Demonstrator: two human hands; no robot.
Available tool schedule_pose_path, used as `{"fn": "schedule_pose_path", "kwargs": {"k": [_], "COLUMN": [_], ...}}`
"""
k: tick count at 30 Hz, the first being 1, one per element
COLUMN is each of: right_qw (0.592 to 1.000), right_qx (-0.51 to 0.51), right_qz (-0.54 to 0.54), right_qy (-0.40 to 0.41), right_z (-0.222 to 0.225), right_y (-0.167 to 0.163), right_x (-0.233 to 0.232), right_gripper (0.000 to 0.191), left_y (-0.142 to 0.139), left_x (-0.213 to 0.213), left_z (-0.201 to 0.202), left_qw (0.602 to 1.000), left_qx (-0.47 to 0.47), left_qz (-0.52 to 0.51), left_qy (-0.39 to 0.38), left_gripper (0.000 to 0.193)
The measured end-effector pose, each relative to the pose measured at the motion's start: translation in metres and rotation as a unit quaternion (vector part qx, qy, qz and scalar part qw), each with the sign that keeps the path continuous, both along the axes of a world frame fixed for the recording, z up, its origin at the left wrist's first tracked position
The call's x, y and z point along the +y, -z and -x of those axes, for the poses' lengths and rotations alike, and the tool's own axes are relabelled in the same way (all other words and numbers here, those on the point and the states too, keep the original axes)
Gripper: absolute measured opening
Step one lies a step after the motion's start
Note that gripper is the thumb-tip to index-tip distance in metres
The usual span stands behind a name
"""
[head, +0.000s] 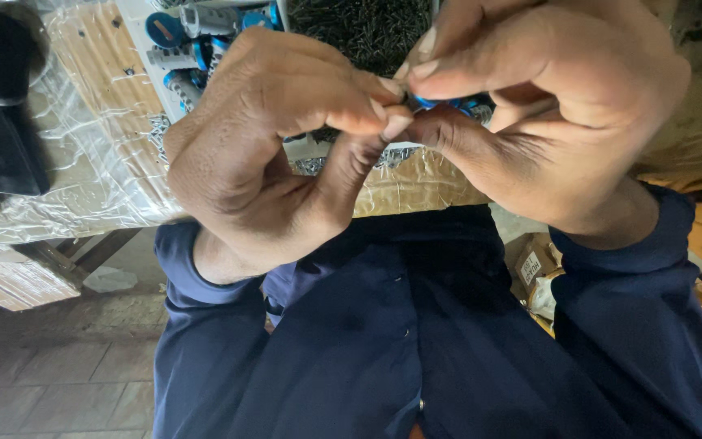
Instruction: The person sits at a workbench and assembles small blue-capped plastic components by hand, repeatedly picking metal staples from a compartment tray and pressing them into the plastic bodies, then placing finished pieces aside.
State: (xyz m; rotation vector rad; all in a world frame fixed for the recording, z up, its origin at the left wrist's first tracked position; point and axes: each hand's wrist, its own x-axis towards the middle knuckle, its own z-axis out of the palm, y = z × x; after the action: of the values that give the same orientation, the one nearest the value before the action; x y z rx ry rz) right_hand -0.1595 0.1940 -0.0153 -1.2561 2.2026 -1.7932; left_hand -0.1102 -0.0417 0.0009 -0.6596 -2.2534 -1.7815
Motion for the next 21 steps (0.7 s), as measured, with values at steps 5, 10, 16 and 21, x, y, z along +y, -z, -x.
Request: {"fn": "schedule_pose_path", "kwargs": {"k": [5, 10, 16, 21], "right_qw": [1.000, 0.999, 0.999, 0.999], "right_qx": [-0.018, -0.006, 0.050, 0.032], "right_qz": [0.009, 0.040, 0.010, 0.014], "right_qy": [0.000, -0.023, -0.005, -0.007], "right_z": [-0.001, 0.001, 0.003, 0.013], "right_y": [0.004, 0.006, -0.005, -0.003], "right_x": [0.002, 0.002, -0.008, -0.013], "right_gripper": [0.033, 0.030, 0.022, 0.019], "left_y": [0.000, 0.006, -0.011, -0.030], "left_x": [0.001, -0.002, 0.005, 0.017], "left_z": [-0.004, -0.010, 0.008, 0.028], "left_qw": [0.999, 0.999, 0.999, 0.988], "left_qx": [-0.041, -0.035, -0.004, 0.069], "left_qz": [0.000, 0.008, 0.046, 0.129], "left_qy": [-0.009, -0.020, -0.003, -0.051], "left_gripper": [0.015, 0.015, 0.016, 0.021]}}
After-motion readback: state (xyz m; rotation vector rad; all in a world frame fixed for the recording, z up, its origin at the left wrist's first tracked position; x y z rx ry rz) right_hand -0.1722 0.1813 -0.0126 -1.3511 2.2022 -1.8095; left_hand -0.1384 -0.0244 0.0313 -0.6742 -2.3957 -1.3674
